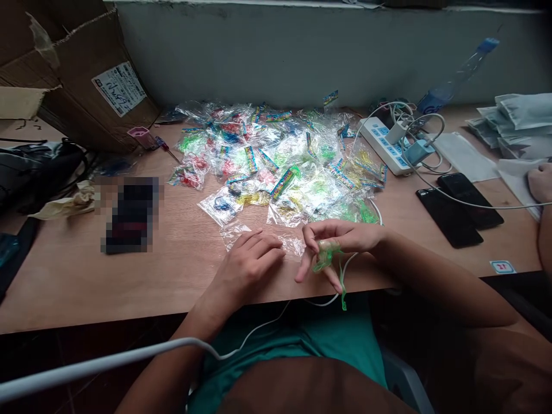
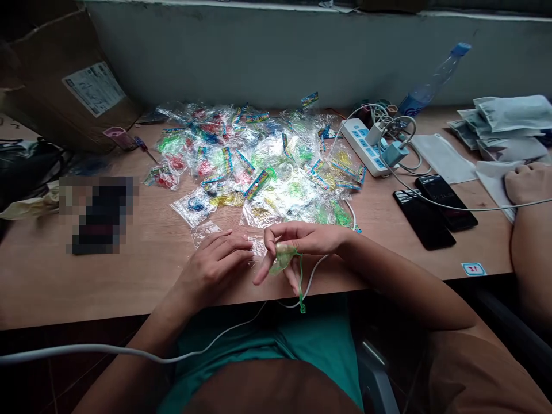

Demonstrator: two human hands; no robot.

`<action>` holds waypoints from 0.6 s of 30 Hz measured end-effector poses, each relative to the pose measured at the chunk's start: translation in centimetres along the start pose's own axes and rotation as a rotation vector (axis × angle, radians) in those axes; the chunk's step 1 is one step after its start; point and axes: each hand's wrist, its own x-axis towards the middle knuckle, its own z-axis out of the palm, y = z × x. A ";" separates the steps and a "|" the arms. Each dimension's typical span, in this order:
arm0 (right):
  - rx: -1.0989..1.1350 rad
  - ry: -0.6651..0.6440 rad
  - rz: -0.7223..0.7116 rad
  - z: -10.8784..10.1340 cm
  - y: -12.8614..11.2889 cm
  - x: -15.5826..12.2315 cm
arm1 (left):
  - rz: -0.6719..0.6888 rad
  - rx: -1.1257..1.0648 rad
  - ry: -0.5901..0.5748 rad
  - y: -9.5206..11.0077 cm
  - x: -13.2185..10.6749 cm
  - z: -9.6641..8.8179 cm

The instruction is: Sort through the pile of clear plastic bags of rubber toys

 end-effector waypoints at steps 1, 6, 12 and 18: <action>-0.012 0.004 0.001 -0.2 0.1 0.0 | 0.002 0.001 0.007 0.0 0.0 0.0; -0.065 0.063 0.070 -1.2 0.2 0.1 | -0.023 -0.007 0.063 0.3 0.2 -0.2; -0.089 0.119 -0.033 -1.6 0.6 0.1 | -0.021 -0.043 0.122 0.2 0.2 -0.5; -0.114 0.173 -0.005 -1.4 0.8 0.1 | 0.005 -0.123 0.090 0.2 -0.3 0.0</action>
